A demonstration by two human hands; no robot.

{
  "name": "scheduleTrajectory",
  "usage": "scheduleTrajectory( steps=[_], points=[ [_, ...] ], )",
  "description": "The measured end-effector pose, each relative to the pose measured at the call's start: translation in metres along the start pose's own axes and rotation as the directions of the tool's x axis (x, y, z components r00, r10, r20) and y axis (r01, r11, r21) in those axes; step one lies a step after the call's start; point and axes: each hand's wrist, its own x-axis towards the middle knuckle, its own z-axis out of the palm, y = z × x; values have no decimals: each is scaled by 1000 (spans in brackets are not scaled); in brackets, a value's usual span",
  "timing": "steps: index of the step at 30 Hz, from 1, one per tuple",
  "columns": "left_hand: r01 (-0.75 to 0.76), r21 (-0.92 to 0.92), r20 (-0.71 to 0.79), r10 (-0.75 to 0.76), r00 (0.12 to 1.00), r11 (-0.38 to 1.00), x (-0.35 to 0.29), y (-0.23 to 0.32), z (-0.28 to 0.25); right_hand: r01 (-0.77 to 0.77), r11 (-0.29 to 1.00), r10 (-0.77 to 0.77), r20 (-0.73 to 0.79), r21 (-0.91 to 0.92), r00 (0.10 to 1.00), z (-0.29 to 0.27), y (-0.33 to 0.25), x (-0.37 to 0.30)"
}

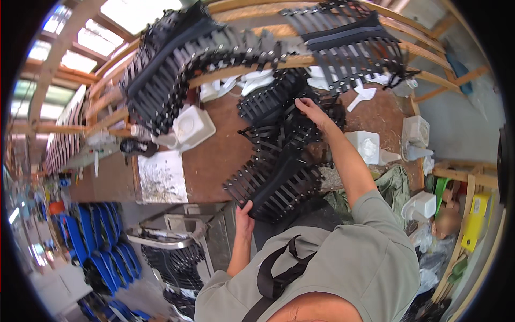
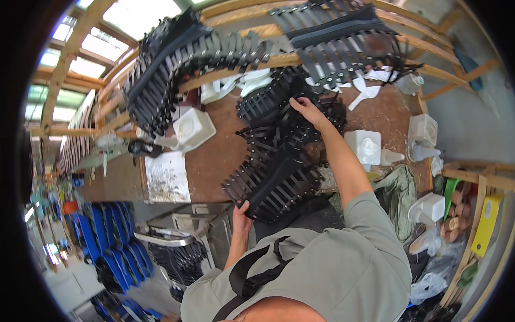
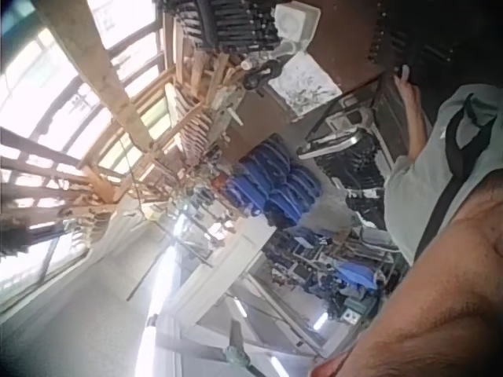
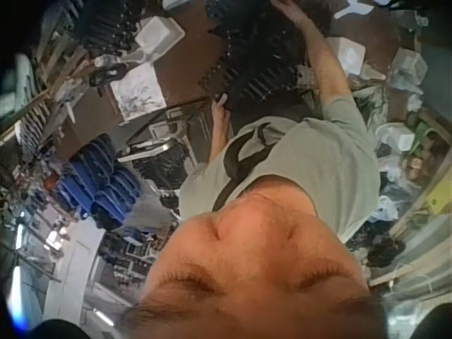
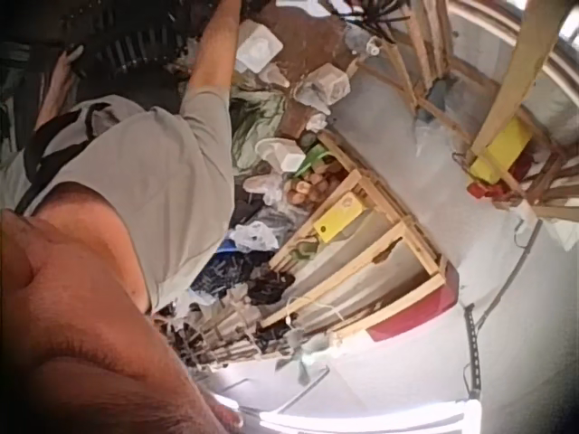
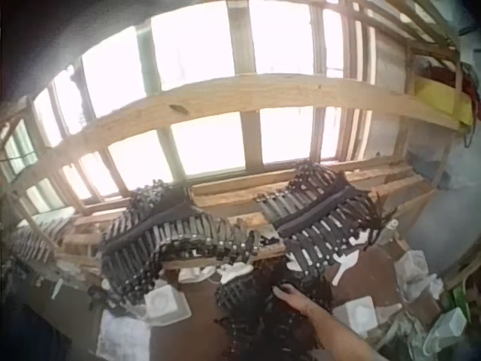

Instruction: Applying adhesive to the edges of shoe upper components using a small brush.

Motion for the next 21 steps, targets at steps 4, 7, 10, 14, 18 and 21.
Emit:
scheduleTrajectory(
  steps=[4, 7, 10, 14, 18, 21],
  points=[
    [-29, -27, 2, 29, 1000, 999, -17, -28, -15, 27, 861, -227, -337, -508, 914, 9, 14, 36],
    [101, -123, 107, -88, 990, 987, -5, -20, -12, -1, 870, -183, -325, -493, 928, 16, 7, 37],
    [75, -132, 264, -38, 964, 988, 22, -12, 21, 238, 730, -389, -103, -641, 916, 36, -2, 6],
    [-308, -162, 397, 348, 850, 937, 38, 5, 82, 535, 669, -674, -118, -516, 729, 34, 24, -27],
    [-338, -277, 510, 436, 742, 899, 1, 39, 73, 532, 734, -606, -53, -422, 793, 15, 71, -29],
    [-506, -361, 472, 621, 626, 784, -65, 60, 16, 404, 412, -701, 0, -817, 714, 42, 104, -47]
  ],
)
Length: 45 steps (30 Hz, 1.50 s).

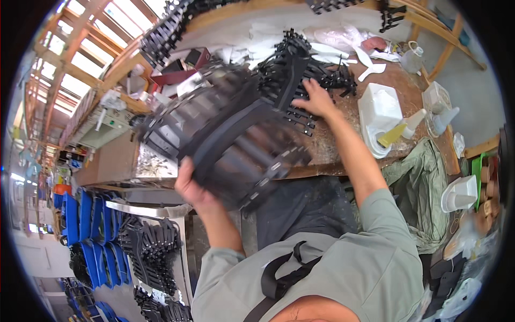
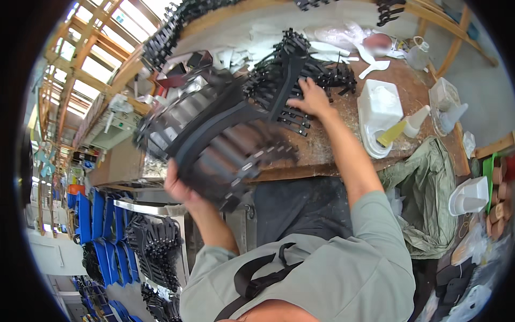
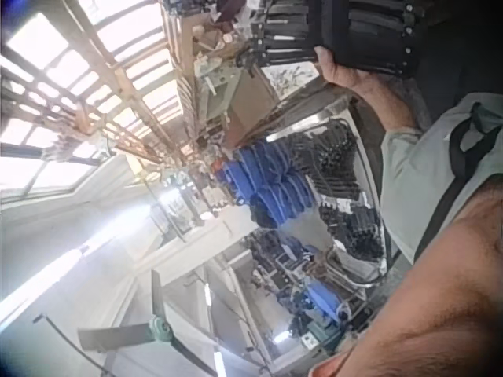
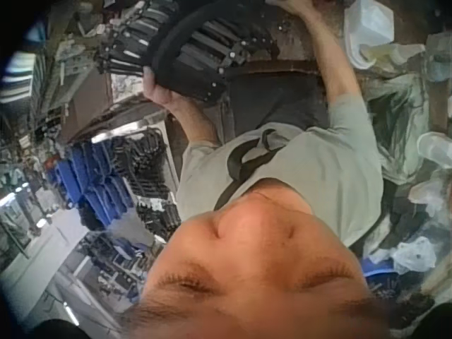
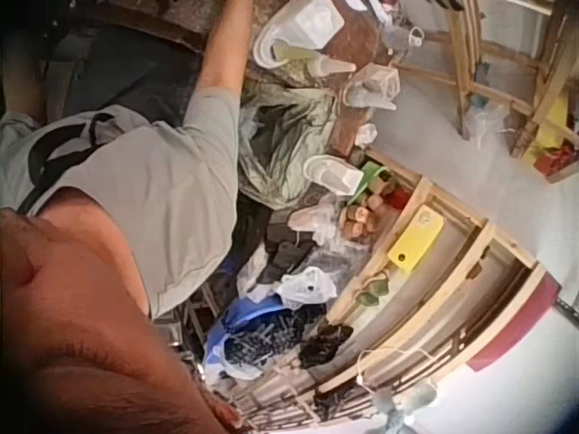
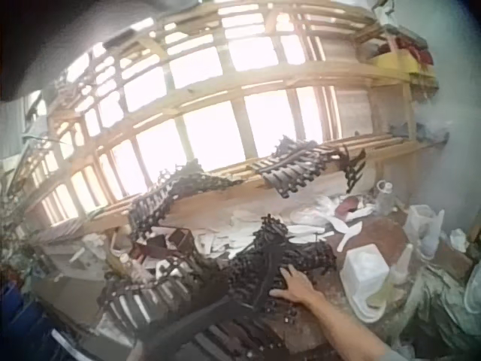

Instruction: Applying adhesive to the edges of shoe upper components using a small brush.

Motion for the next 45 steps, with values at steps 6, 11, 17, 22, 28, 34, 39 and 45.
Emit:
scheduleTrajectory(
  steps=[6, 11, 17, 22, 28, 34, 39, 45],
  points=[
    [-376, 150, 156, 354, 922, 914, -106, 115, -14, -131, 984, 119, -99, -122, 988, 1, -54, -15],
    [-210, 247, -348, 289, 892, 946, -132, 70, 48, -230, 624, -311, 508, 747, 803, 30, -123, -120],
    [-113, 46, -4, 113, 994, 993, -113, 45, 34, -490, 191, -649, 484, 850, 586, -21, -145, -213],
    [-343, 364, -162, 422, 892, 866, -121, 4, 29, -441, 111, -276, 454, 891, 847, -75, -125, -134],
    [356, 382, -285, -257, 923, 853, -173, -157, -52, 169, 985, -160, -182, 36, 970, -119, -108, -62],
    [402, 859, 126, -892, 435, 318, -189, -191, -43, 371, 928, -369, 171, 26, 914, -4, -82, -113],
    [334, 795, 324, -821, 470, 506, -110, -94, -13, 384, 923, -379, 127, -19, 917, 35, -60, -138],
    [8, 854, -53, 71, 996, 520, 0, -49, -62, 336, 938, -346, 284, 84, 894, 9, -71, -111]
  ],
)
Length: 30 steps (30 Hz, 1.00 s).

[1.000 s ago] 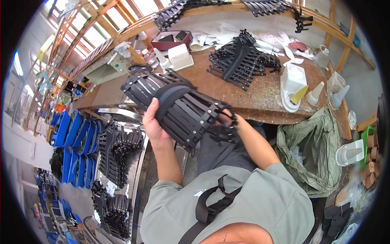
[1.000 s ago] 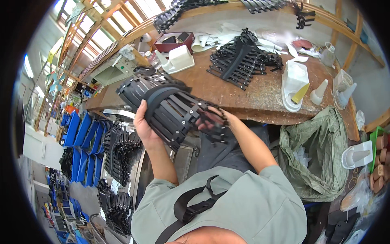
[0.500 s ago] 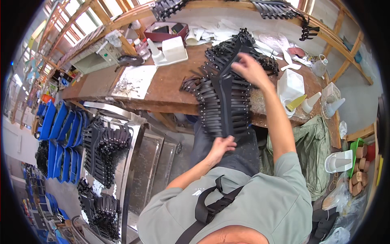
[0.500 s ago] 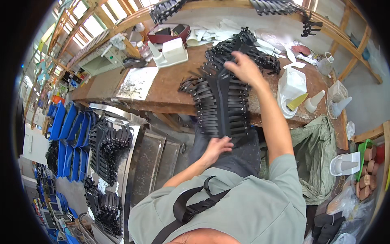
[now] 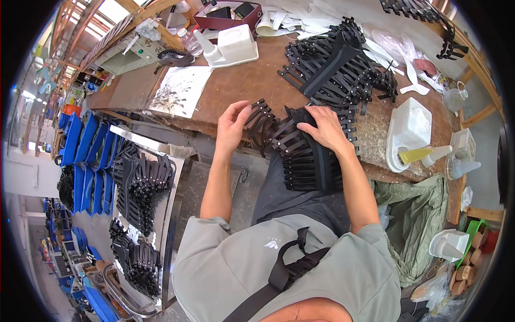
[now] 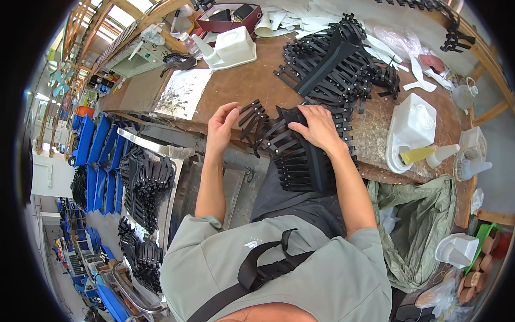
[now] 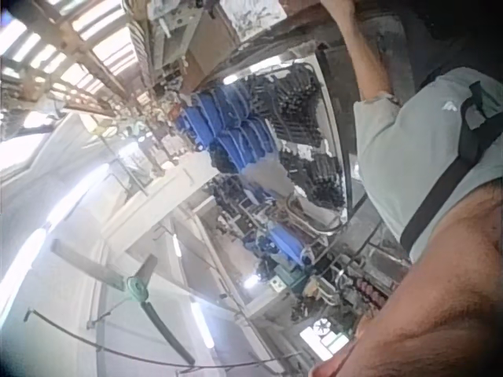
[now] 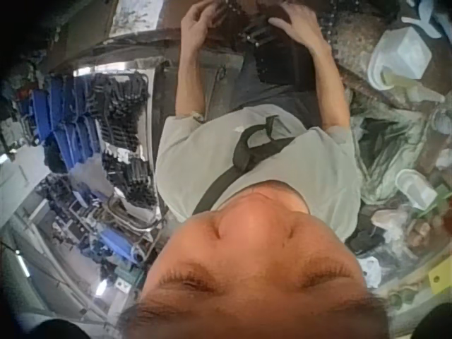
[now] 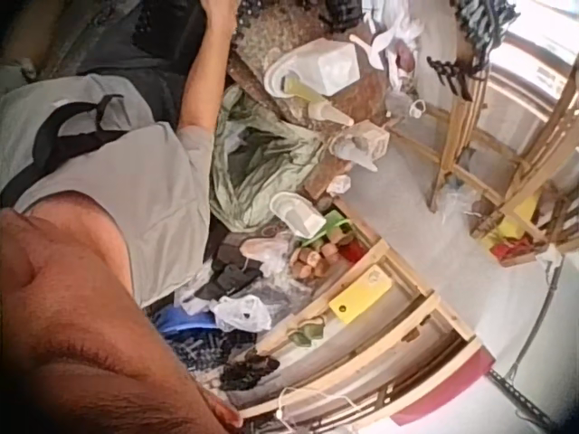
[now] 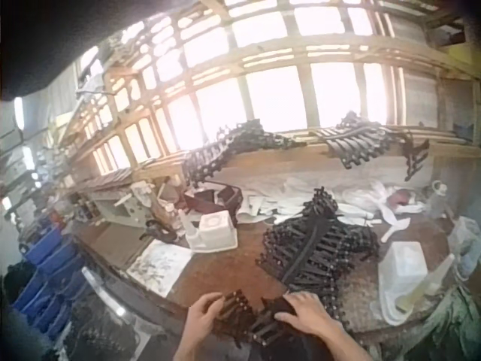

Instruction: Applying adhesive to the edges of shoe upper components using a small brush.

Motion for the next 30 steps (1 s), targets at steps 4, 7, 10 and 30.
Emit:
scheduleTrajectory(
  steps=[4, 7, 10, 30],
  points=[
    [-163, 301, 37, 159, 987, 940, 20, -47, -7, 195, 977, -176, -188, 85, 966, 1, -21, 21],
    [-160, 408, 50, 153, 987, 899, 39, -62, -26, 307, 950, -285, -242, 54, 927, 9, -40, 26],
    [0, 237, 222, -54, 974, 972, 33, -68, -39, 386, 921, -378, -376, -57, 846, 21, -63, 13],
    [-663, 451, 738, 168, 653, 598, 78, -69, -24, 376, 798, -402, 48, -472, 914, 71, -103, -12]
  ],
)
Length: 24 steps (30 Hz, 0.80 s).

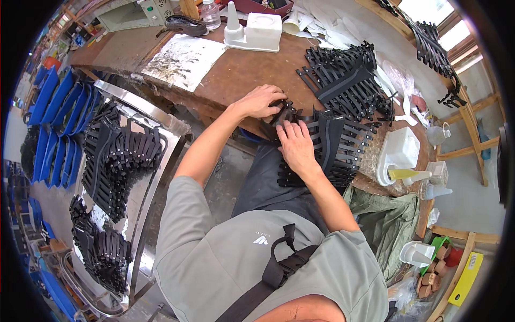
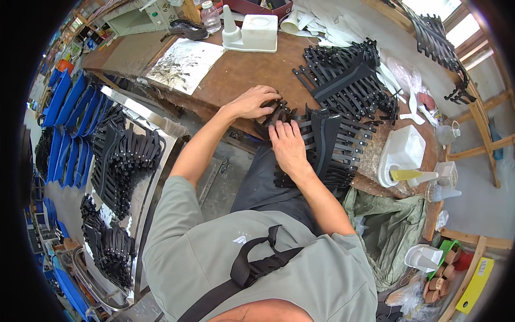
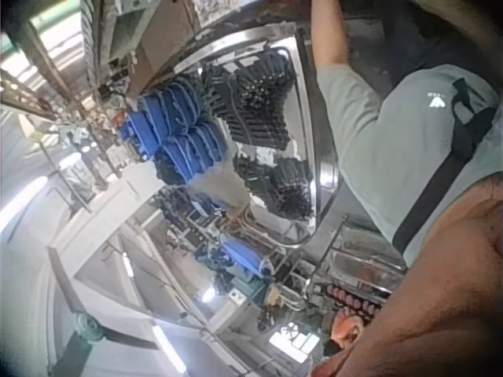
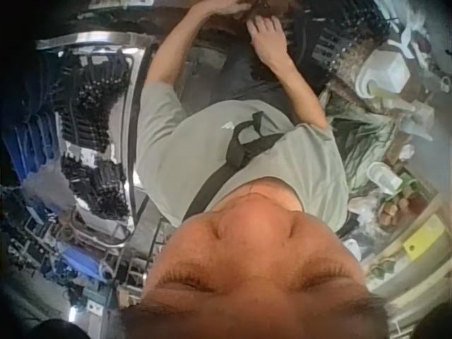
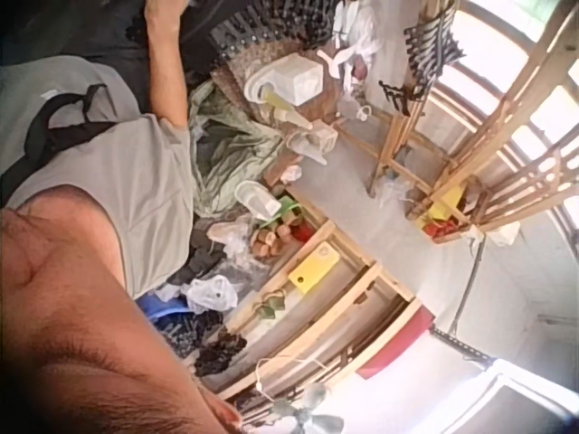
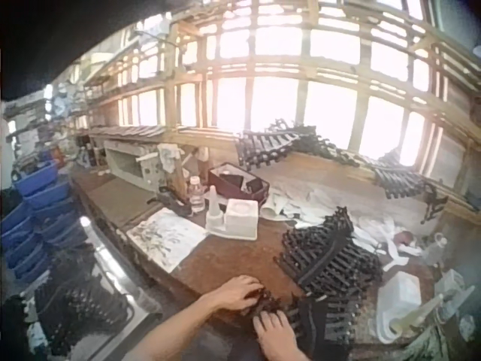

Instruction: Applying adhesive to the edges of shoe upper components using a small brush.

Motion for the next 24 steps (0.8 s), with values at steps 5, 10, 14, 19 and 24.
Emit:
scheduleTrajectory(
  steps=[5, 10, 14, 19, 24],
  points=[
    [101, 129, -61, -94, 994, 986, 20, 12, -1, -80, 955, 97, 45, -286, 994, 19, 3, 1],
    [-71, 195, -231, 116, 966, 978, 14, 2, 13, -15, 997, 19, -40, 78, 999, -5, 9, -12],
    [-11, 298, -157, 60, 986, 955, 5, 13, 13, 0, 981, 30, -149, 195, 988, -6, 19, -26],
    [39, 184, -155, -10, 988, 982, -7, 18, 0, -5, 948, 57, -153, 320, 987, -5, 29, -27],
    [451, -662, 181, -456, 871, 599, -8, 14, -11, -10, 1000, 10, -45, 4, 999, 1, 17, -20]
  ],
)
